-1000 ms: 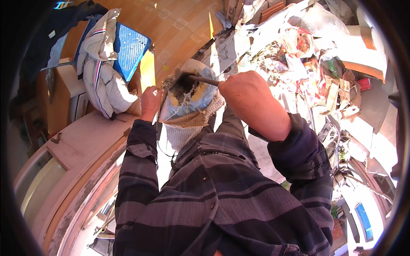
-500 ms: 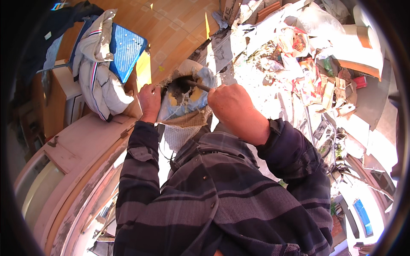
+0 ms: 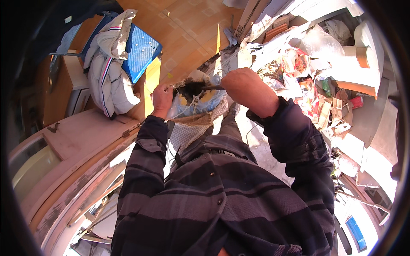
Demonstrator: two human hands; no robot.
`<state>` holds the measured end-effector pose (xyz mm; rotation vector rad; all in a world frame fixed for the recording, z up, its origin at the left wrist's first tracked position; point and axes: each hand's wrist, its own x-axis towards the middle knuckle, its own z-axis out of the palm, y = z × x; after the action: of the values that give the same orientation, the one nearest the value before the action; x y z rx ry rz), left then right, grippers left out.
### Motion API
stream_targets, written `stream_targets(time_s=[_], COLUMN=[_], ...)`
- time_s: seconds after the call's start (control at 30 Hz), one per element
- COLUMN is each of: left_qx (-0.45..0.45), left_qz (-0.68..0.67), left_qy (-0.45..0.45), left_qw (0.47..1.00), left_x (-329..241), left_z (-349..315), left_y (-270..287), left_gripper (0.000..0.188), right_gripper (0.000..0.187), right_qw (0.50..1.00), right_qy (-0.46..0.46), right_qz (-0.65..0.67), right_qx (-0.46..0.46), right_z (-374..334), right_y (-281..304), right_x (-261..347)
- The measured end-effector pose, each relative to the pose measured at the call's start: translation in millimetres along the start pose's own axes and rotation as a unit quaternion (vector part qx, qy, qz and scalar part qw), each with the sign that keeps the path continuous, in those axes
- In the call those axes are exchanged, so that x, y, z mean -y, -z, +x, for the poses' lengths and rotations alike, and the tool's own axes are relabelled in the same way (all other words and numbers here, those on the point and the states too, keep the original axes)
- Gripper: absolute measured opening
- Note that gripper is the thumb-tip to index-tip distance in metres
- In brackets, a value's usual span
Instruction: The person sweeps a cluttered outdoor area with a broom, then uses a crowbar to pry apart a cushion or foam block, removing stuffing and separating pieces. The person handles the cushion and crowbar throughout, working on a single item.
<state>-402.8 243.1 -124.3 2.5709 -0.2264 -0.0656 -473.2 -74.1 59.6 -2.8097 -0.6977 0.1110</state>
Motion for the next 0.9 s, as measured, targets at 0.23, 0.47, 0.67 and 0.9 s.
stream_targets(time_s=[0.23,0.47,0.67,0.9], left_qx=[0.009,-0.01,0.027,0.042], left_qz=[-0.004,-0.035,-0.035,-0.024], left_qy=[0.025,0.024,0.028,0.032], left_qw=[1.0,0.999,0.999,0.998], left_x=[-8,-4,-7,-3], left_z=[0,-6,-12,-11], left_y=[3,7,-3,10], left_gripper=[0.029,0.029,0.03,0.03], right_gripper=[0.006,0.007,0.01,0.008], right_qw=[1.0,1.0,0.993,0.994], right_qy=[-0.008,0.015,-0.009,0.029], right_qz=[-0.003,0.018,-0.031,-0.04], right_qx=[-0.025,-0.014,0.113,0.096], right_z=[3,9,33,57], right_y=[-15,-39,-73,-27], right_x=[24,35,66,54])
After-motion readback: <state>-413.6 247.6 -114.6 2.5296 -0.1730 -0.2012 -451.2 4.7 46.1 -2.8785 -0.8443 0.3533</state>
